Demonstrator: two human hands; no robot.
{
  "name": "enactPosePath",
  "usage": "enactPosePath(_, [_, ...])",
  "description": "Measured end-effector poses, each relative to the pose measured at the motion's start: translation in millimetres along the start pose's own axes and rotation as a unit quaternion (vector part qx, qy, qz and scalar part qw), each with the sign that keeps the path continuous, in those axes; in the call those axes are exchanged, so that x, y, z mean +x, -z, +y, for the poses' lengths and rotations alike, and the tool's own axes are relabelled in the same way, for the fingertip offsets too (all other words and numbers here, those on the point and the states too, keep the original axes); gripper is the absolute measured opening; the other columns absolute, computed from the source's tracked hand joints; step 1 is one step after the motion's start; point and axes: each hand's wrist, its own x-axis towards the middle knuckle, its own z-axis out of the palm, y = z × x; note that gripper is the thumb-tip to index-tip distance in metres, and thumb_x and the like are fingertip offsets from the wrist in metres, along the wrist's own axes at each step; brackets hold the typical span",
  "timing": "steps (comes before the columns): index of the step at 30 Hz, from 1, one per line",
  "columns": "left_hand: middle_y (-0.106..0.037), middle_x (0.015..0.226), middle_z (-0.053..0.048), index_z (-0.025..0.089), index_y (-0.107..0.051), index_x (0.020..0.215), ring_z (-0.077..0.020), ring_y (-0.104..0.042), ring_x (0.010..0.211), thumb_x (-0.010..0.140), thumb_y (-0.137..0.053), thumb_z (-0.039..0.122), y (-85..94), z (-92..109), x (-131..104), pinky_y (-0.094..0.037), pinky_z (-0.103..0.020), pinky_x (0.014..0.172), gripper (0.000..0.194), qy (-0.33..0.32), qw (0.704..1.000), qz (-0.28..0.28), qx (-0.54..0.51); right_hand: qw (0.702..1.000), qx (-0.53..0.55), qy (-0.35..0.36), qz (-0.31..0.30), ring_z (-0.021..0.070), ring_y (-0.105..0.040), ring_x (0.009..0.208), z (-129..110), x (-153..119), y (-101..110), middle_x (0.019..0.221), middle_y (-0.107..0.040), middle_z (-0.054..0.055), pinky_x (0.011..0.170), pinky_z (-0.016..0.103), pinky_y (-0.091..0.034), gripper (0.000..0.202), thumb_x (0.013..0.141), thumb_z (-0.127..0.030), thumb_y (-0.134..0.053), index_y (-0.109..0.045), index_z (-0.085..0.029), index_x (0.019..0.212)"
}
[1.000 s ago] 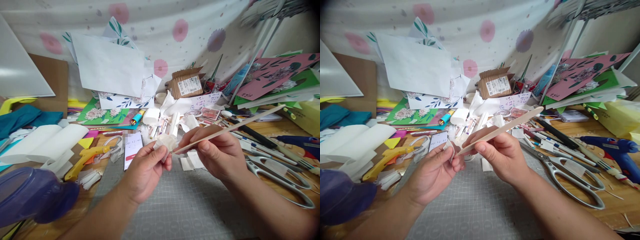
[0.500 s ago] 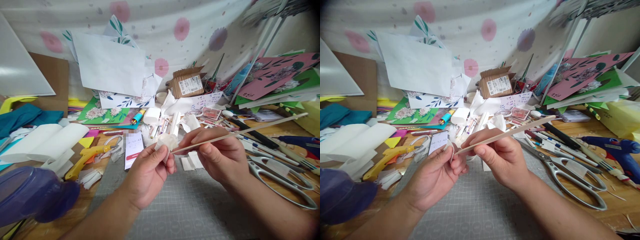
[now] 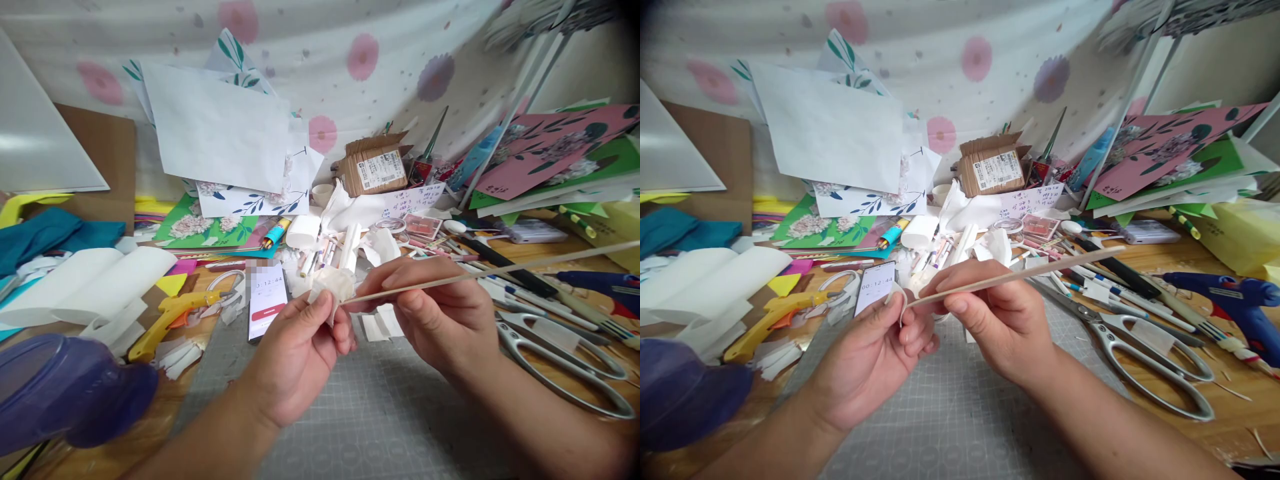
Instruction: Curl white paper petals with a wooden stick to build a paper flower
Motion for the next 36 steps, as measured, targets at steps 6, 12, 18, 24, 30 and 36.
enactPosePath(6, [-0.055, 0.056, 0.003, 0.015, -0.063, 0.063, -0.0096, -0.050, 0.057, 0.081, -0.078, 0.039, -2.0, 0.7, 0.5, -0.044, -0.026, 0.065, 0.033, 0.006, 1.000, -0.002, -0.018, 1.000, 0.003, 0.016, 0.007, 0.0224, -0.072, 0.090, -0.6, 2.5, -1.5, 0.093, -0.076, 0.005, 0.077, 0.039, -0.060, 0.019, 0.095, -0.016, -0.063, -0.076, -0.026, 0.105])
enactPosePath(12, [-0.057, 0.057, 0.002, 0.015, -0.065, 0.063, -0.0098, -0.051, 0.056, 0.080, -0.079, 0.035, -3.9, 1.2, -0.2, -0.045, -0.026, 0.064, 0.030, 0.003, 1.000, 0.007, -0.024, 1.000, -0.003, 0.028, 0.008, 0.0225, -0.072, 0.087, -0.7, 3.0, -0.8, 0.093, -0.076, 0.005, 0.076, 0.038, -0.059, 0.018, 0.095, -0.018, -0.064, -0.077, -0.024, 0.106])
enactPosePath(18, [-0.060, 0.062, 0.002, 0.014, -0.067, 0.066, -0.0092, -0.052, 0.058, 0.081, -0.078, 0.030, -2.9, 0.9, 0.0, -0.045, -0.026, 0.064, 0.024, -0.005, 1.000, -0.001, -0.017, 1.000, 0.014, -0.004, 0.018, 0.0237, -0.072, 0.086, -0.3, 1.0, 0.2, 0.094, -0.076, 0.005, 0.074, 0.041, -0.059, 0.016, 0.095, -0.020, -0.063, -0.075, -0.025, 0.104])
enactPosePath(24, [-0.062, 0.065, 0.001, 0.015, -0.070, 0.073, -0.0084, -0.053, 0.060, 0.082, -0.078, 0.027, -0.8, 0.7, -0.6, -0.045, -0.024, 0.064, 0.017, -0.024, 1.000, -0.013, 0.009, 0.998, 0.050, -0.035, 0.024, 0.0233, -0.075, 0.080, 1.0, 2.7, -0.3, 0.091, -0.076, 0.006, 0.064, 0.035, -0.057, 0.011, 0.096, -0.023, -0.063, -0.073, -0.022, 0.101])
enactPosePath(30, [-0.063, 0.065, 0.001, 0.016, -0.071, 0.071, -0.0095, -0.054, 0.065, 0.081, -0.079, 0.030, 1.4, 0.4, 0.4, -0.045, -0.022, 0.065, 0.019, -0.048, 0.998, -0.023, 0.040, 0.998, 0.046, -0.036, 0.009, 0.0197, -0.070, 0.074, 0.0, 2.7, 2.5, 0.091, -0.076, 0.007, 0.065, 0.036, -0.057, 0.012, 0.097, -0.026, -0.063, -0.073, -0.022, 0.104])
enactPosePath(36, [-0.063, 0.065, 0.001, 0.017, -0.071, 0.072, -0.0094, -0.054, 0.065, 0.083, -0.078, 0.032, 2.6, 1.2, 0.4, -0.046, -0.022, 0.066, 0.020, -0.066, 0.995, -0.036, 0.069, 0.998, 0.055, -0.036, 0.006, 0.0183, -0.067, 0.073, -0.4, 2.6, 2.4, 0.089, -0.075, 0.005, 0.065, 0.036, -0.057, 0.013, 0.097, -0.025, -0.063, -0.073, -0.023, 0.104])
